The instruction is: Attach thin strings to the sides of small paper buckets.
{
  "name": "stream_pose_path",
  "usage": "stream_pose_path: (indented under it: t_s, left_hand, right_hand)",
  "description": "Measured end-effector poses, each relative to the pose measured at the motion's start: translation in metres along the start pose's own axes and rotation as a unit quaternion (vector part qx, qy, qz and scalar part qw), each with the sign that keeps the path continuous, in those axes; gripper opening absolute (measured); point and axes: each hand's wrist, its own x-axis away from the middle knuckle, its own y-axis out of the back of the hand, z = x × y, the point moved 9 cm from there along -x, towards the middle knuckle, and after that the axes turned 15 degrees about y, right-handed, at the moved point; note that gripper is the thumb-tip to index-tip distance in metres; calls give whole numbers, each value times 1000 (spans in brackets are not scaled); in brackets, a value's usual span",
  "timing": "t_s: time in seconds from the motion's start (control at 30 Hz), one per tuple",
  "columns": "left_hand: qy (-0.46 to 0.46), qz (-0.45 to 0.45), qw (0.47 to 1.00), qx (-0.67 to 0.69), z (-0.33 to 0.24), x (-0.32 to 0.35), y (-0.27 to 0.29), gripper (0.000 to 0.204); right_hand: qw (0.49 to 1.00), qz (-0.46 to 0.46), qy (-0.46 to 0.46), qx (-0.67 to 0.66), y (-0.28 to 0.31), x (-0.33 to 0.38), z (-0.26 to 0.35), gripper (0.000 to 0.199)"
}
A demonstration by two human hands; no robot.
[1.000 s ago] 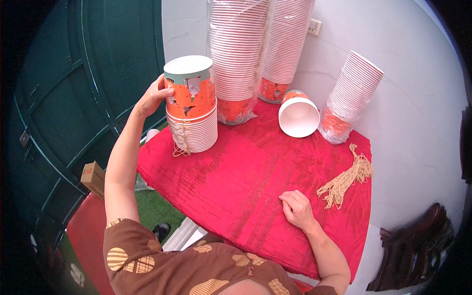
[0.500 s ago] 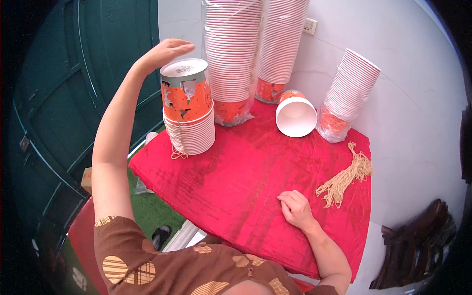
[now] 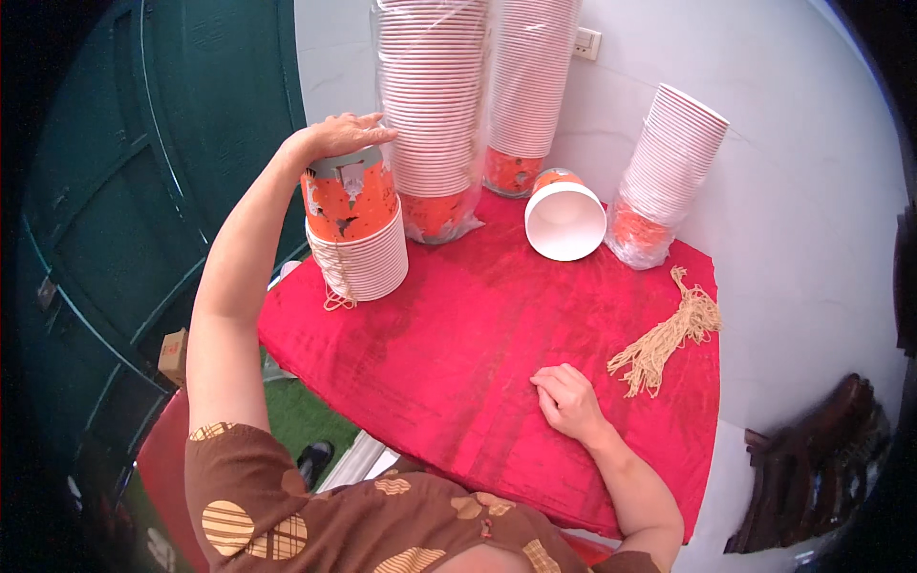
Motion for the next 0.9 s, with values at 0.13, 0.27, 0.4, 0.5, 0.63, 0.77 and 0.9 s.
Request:
stream_pose_path:
  t_s: [0.13, 0.27, 0.4, 0.5, 0.63, 0.77, 0.9]
  left_hand:
    - [29, 0, 999, -23, 9, -7, -6, 99]
    - [53, -24, 998, -34, 7, 0, -4, 91]
    - [41, -42, 998, -21, 8, -10, -4, 95]
    - [17, -26, 1000, -2, 8, -11, -5, 92]
    - [-38, -68, 989, 123, 29, -16, 12, 74]
    - [-180, -505, 841, 76, -34, 84, 62, 27]
    - [-324, -384, 840, 205, -105, 117, 20, 7]
  right_hand:
    - [1000, 0, 2, -6, -2, 0, 0, 15]
    - [1000, -2, 0, -3, 0, 2, -2, 15]
    - [1000, -10, 10, -1, 3, 4, -2, 14]
    - [1000, -14, 14, -1, 2, 7, -4, 13]
    - [999, -18, 24, -13, -3, 3, 0, 13]
    - [1000, -15, 14, -6, -2, 8, -5, 13]
    - [999, -29, 14, -8, 0, 11, -4, 13]
